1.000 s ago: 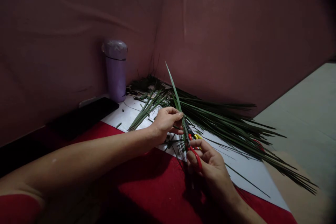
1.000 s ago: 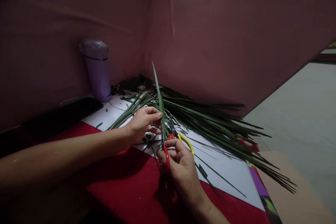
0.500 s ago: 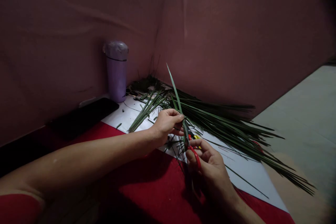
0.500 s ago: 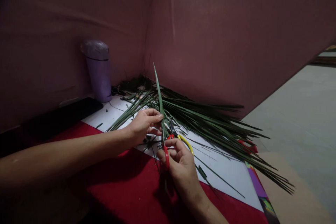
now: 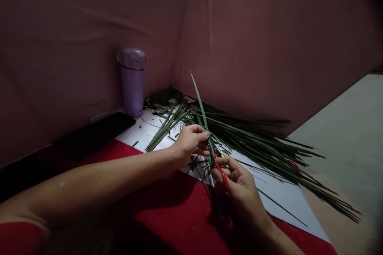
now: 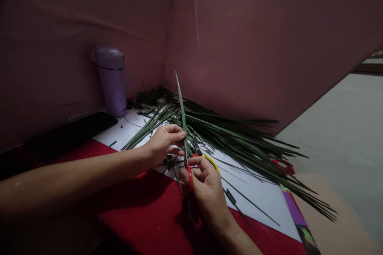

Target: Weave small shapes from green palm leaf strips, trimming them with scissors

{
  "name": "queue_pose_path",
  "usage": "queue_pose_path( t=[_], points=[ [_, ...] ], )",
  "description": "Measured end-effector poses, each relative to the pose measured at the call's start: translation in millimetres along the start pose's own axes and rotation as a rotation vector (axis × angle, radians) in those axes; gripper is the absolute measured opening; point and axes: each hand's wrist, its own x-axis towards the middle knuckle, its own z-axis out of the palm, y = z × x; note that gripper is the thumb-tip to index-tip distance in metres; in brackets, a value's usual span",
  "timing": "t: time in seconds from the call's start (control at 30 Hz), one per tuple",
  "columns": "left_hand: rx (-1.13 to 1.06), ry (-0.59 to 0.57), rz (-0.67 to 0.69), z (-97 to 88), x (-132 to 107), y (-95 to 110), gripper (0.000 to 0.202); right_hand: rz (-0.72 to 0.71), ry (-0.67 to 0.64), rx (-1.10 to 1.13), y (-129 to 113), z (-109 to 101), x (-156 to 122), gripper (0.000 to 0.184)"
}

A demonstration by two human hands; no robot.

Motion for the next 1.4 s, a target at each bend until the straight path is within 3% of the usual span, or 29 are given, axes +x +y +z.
queue_pose_path(
  t=[1.4],
  points=[
    [0.0,0.006,-0.021,-1.2,1.6,4.3,0.011,-0.034,0.005,-0.089,4.7,-5.7,2.1,0.033]
  ],
)
